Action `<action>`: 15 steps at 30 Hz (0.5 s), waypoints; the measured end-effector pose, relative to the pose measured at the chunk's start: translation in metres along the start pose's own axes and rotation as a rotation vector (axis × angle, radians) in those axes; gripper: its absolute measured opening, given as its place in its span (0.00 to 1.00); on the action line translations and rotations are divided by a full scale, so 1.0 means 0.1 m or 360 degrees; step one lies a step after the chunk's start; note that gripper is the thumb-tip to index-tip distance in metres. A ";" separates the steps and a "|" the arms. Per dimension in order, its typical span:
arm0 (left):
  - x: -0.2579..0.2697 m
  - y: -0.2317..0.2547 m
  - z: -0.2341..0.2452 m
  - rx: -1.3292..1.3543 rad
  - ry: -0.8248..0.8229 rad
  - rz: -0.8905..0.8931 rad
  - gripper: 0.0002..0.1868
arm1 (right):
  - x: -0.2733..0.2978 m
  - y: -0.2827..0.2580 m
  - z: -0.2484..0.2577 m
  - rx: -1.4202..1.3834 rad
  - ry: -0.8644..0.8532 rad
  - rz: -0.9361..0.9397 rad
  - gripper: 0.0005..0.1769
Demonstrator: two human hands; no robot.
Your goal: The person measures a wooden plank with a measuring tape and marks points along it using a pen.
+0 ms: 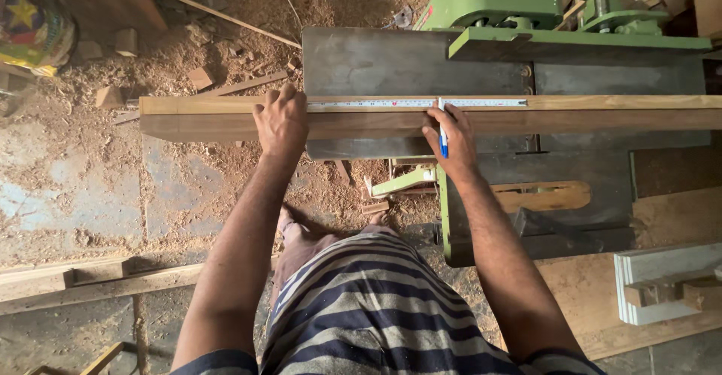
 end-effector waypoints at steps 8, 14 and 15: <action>0.01 -0.01 0.00 0.0044 0.0047 -0.0007 0.08 | -0.02 -0.11 0.06 -0.0028 -0.0004 0.0022 0.23; 0.01 0.01 0.04 0.0105 0.0068 0.0001 0.08 | -0.06 -0.18 0.11 -0.0031 -0.0020 0.0035 0.22; 0.02 0.01 0.05 0.0101 0.0069 0.0005 0.09 | -0.07 -0.18 0.12 -0.0056 -0.0005 0.0025 0.21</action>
Point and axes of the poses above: each hand's wrist, its own x-axis away from the middle knuckle, its own z-axis out of the back of the hand, y = z × x, the point moved 4 cm from there along -x, towards the middle knuckle, and after that the axes turned 8 degrees about z, right-handed, at the moved point
